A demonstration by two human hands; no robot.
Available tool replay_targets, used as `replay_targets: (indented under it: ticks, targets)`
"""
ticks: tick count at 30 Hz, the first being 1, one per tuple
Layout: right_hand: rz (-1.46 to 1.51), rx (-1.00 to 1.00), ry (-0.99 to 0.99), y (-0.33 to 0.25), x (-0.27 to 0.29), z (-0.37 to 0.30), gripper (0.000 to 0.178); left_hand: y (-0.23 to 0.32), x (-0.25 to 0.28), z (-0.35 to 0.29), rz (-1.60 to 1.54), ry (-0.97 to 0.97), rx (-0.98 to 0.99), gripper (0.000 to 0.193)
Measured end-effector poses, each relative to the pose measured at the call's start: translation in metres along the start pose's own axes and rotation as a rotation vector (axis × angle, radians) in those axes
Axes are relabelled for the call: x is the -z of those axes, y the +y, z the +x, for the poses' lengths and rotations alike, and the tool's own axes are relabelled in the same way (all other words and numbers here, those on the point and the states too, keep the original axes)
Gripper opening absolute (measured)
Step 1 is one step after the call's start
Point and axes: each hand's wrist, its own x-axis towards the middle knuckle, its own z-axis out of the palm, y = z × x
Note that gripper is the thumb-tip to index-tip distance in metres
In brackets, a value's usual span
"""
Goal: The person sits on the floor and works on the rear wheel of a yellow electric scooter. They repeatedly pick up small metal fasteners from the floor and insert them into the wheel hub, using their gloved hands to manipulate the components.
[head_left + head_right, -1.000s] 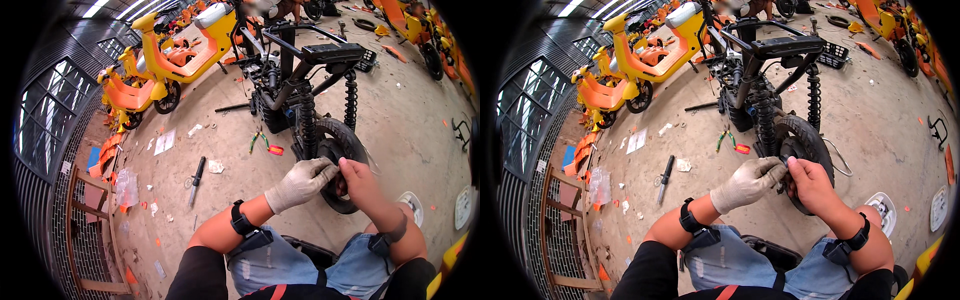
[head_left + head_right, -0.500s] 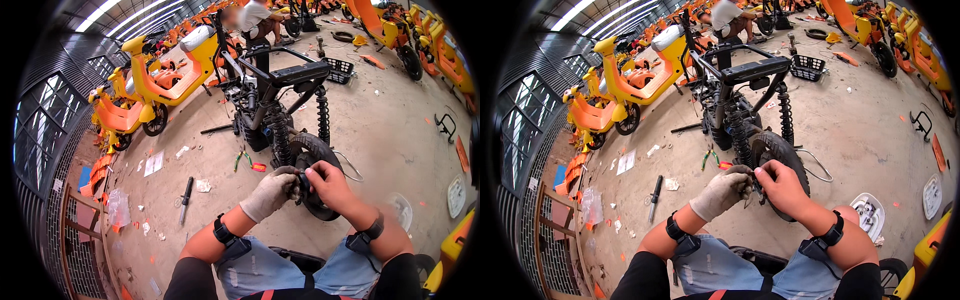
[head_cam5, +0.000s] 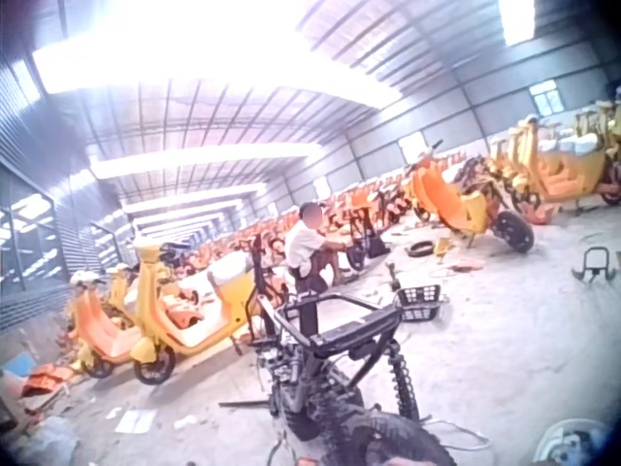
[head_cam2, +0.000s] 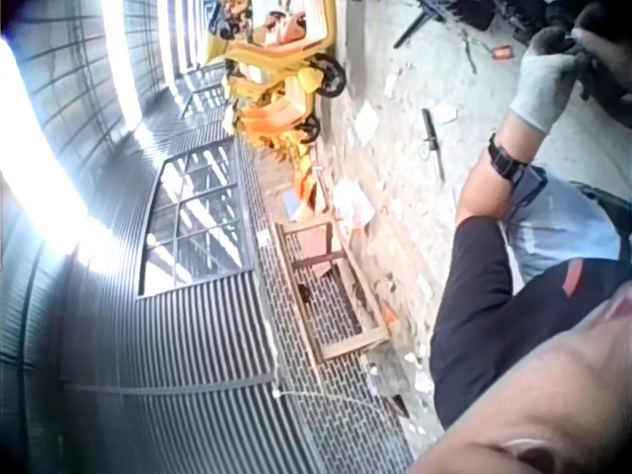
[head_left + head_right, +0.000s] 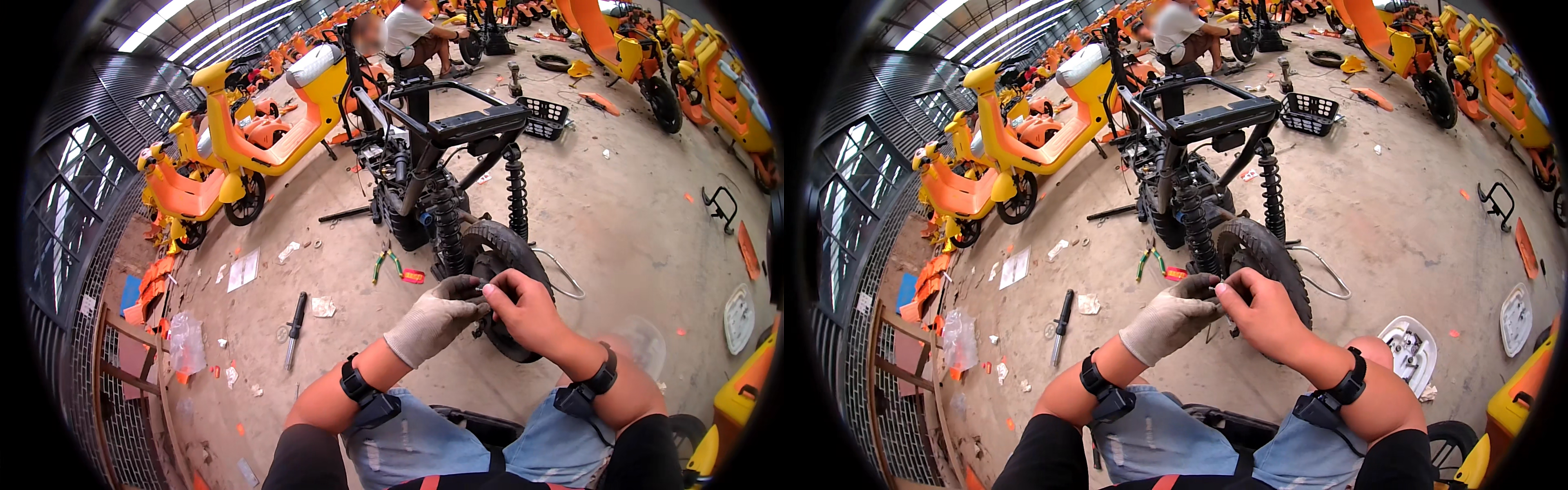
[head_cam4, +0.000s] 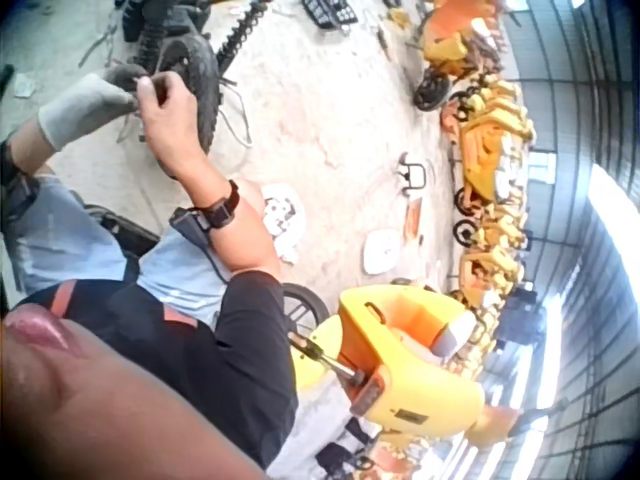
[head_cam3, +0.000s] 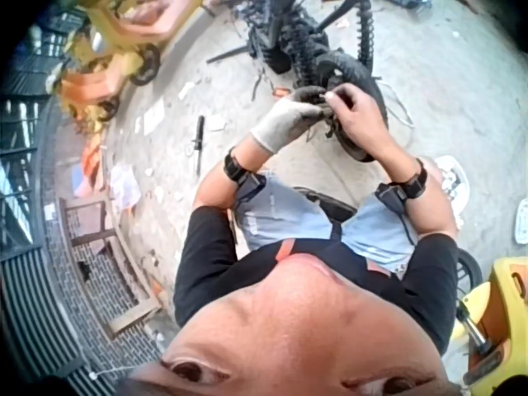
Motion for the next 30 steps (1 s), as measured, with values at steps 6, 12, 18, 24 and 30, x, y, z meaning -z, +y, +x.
replay_targets:
  ticks: [6, 12, 18, 24, 30]
  targets:
    - [0.02, 0.019, 0.004, -0.001, -0.004, 0.0, 0.025, 0.0, 0.008, 0.002, -0.019, -0.022, -0.029, 0.028]
    - [-0.014, 0.0, 0.01, -0.002, -0.005, 0.002, 0.024, 0.01, 0.008, -0.004, 0.095, 0.01, -0.033, 0.03]
    - [-0.013, 0.001, -0.041, -0.005, -0.009, 0.003, 0.023, 0.012, 0.004, -0.007, 0.177, 0.102, -0.071, 0.039]
    - [-0.076, 0.027, 0.01, -0.004, -0.004, 0.0, 0.023, 0.003, 0.01, 0.006, 0.123, 0.149, 0.059, 0.024]
    - [-0.102, 0.044, -0.016, -0.008, -0.009, 0.0, 0.023, 0.002, 0.009, -0.001, 0.132, 0.072, 0.037, 0.041]
